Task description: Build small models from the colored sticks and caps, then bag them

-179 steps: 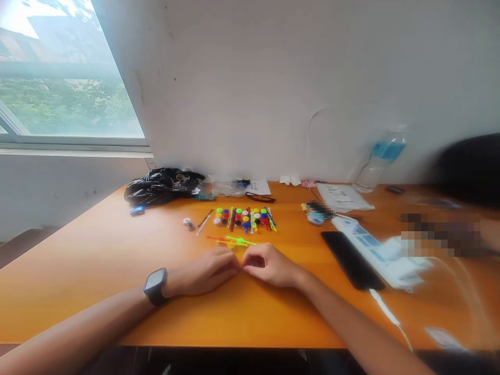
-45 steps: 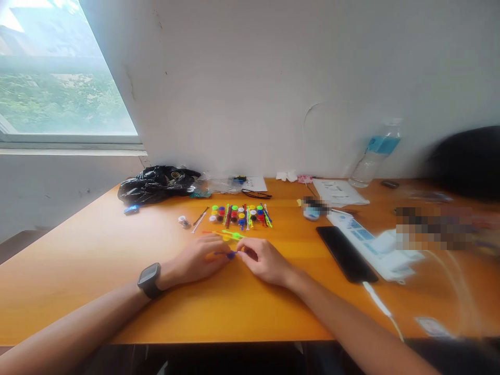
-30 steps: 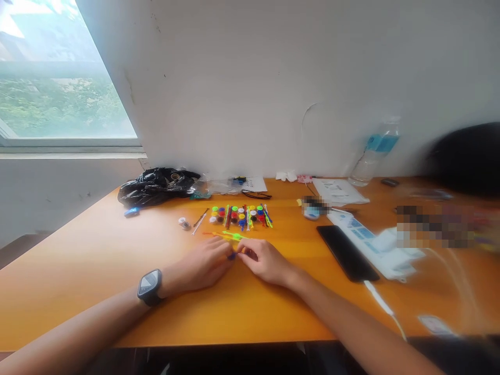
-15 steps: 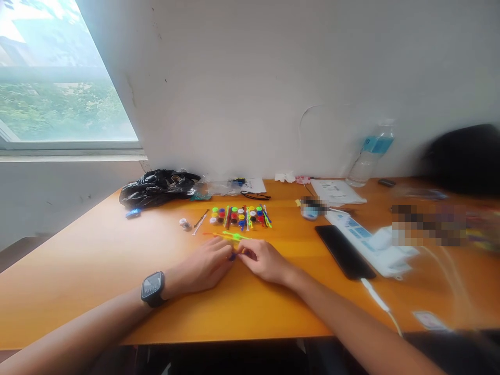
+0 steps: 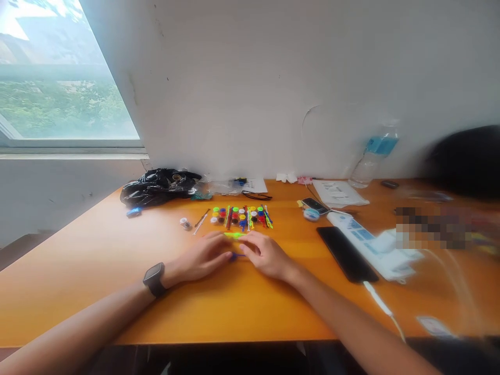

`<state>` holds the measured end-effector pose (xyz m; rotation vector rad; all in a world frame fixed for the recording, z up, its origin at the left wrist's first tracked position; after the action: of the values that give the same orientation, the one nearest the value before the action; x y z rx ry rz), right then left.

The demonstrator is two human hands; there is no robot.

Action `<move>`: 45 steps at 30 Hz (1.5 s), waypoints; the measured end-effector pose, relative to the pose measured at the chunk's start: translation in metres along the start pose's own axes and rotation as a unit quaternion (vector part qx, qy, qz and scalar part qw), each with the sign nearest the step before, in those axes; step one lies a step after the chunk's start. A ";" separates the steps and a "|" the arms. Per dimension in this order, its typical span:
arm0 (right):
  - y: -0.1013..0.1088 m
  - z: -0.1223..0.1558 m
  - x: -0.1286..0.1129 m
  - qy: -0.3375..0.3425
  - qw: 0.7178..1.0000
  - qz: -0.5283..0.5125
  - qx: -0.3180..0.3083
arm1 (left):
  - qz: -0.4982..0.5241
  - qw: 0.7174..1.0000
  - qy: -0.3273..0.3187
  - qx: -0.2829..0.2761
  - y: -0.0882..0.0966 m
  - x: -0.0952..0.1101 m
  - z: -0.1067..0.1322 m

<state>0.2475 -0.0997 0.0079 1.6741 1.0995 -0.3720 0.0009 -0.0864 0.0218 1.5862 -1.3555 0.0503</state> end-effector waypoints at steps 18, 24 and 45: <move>0.032 0.002 -0.018 -0.261 0.934 -0.211 -0.121 | -0.045 0.983 0.018 0.175 0.016 -0.009 -0.002; 0.033 0.000 -0.018 -0.247 0.925 -0.281 -0.071 | -0.088 0.972 0.024 0.217 0.021 -0.022 -0.003; 0.032 -0.010 0.009 -0.271 0.937 -0.219 0.024 | -0.249 0.935 0.194 0.161 0.059 -0.109 -0.003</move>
<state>0.2754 -0.0873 0.0252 1.2358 1.0305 -1.0851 -0.0827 0.0022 -0.0035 2.0290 -0.6355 0.2741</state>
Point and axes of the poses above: each hand's wrist, its own z-axis away from the middle knuckle, its own y-axis out of the back of the hand, x = y × z, the point moved 1 cm from there along -z, towards the middle knuckle, and after that the axes turned 12 degrees about x, right-handed, at the moved point
